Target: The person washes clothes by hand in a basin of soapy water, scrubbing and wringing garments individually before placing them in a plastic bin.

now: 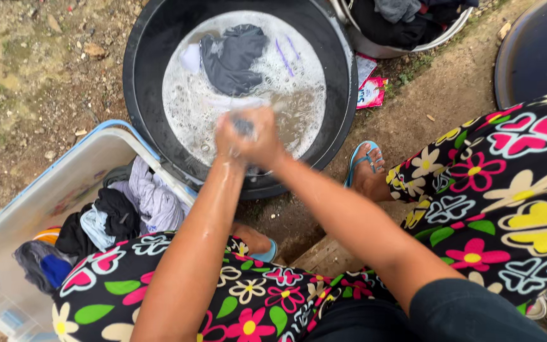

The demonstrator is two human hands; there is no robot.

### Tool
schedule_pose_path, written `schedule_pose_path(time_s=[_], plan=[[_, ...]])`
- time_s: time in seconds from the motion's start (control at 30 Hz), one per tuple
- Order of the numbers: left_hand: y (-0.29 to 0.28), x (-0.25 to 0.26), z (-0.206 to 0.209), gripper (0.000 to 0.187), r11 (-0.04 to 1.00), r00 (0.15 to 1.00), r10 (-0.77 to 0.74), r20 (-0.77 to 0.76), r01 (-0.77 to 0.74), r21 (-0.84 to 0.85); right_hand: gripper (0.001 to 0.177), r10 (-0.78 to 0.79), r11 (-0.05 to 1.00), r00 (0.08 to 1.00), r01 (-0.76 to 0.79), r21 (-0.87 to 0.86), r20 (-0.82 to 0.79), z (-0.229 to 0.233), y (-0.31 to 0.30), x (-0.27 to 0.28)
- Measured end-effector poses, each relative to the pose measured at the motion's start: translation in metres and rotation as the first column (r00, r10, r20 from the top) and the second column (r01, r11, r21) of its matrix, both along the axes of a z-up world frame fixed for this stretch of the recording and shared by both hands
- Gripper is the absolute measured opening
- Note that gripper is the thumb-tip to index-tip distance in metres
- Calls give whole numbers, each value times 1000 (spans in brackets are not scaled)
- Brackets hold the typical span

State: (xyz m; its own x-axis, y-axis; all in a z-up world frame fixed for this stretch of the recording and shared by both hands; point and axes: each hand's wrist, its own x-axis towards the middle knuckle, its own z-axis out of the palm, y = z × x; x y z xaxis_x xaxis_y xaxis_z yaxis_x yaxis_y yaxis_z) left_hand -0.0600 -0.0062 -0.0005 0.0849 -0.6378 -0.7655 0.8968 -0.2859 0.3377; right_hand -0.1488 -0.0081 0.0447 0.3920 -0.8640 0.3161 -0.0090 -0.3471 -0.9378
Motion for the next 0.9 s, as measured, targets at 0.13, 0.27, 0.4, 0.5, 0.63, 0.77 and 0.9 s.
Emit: schedule_pose_path(time_s=[0.13, 0.27, 0.4, 0.5, 0.63, 0.77, 0.9], plan=[[3, -5, -29, 42, 989, 1000, 26, -16, -28, -142, 22, -127, 992, 978, 127, -10, -165, 5, -32, 3], [25, 15, -24, 47, 910, 996, -20, -90, -19, -414, 38, 216, 956, 969, -234, -177, -118, 17, 25, -2], [13, 1, 35, 52, 947, 954, -248, 170, 276, -162, 41, 20, 1000, 927, -14, 19, -375, -1, -53, -19], [21, -2, 60, 54, 785, 620, -494, 609, 620, 5, 68, -74, 968, 882, 175, 177, -465, -30, -121, -51], [28, 15, 62, 51, 900, 579, -204, 790, 428, -81, 60, 360, 911, 904, -288, 296, -230, -46, -111, -72], [28, 33, 60, 46, 848, 695, 59, 717, 345, -403, 64, 430, 899, 706, -273, 343, -563, -36, -101, -73], [35, 56, 70, 48, 866, 930, 188, 317, -5, -500, 80, 375, 781, 926, -341, 523, 42, -30, -99, -85]])
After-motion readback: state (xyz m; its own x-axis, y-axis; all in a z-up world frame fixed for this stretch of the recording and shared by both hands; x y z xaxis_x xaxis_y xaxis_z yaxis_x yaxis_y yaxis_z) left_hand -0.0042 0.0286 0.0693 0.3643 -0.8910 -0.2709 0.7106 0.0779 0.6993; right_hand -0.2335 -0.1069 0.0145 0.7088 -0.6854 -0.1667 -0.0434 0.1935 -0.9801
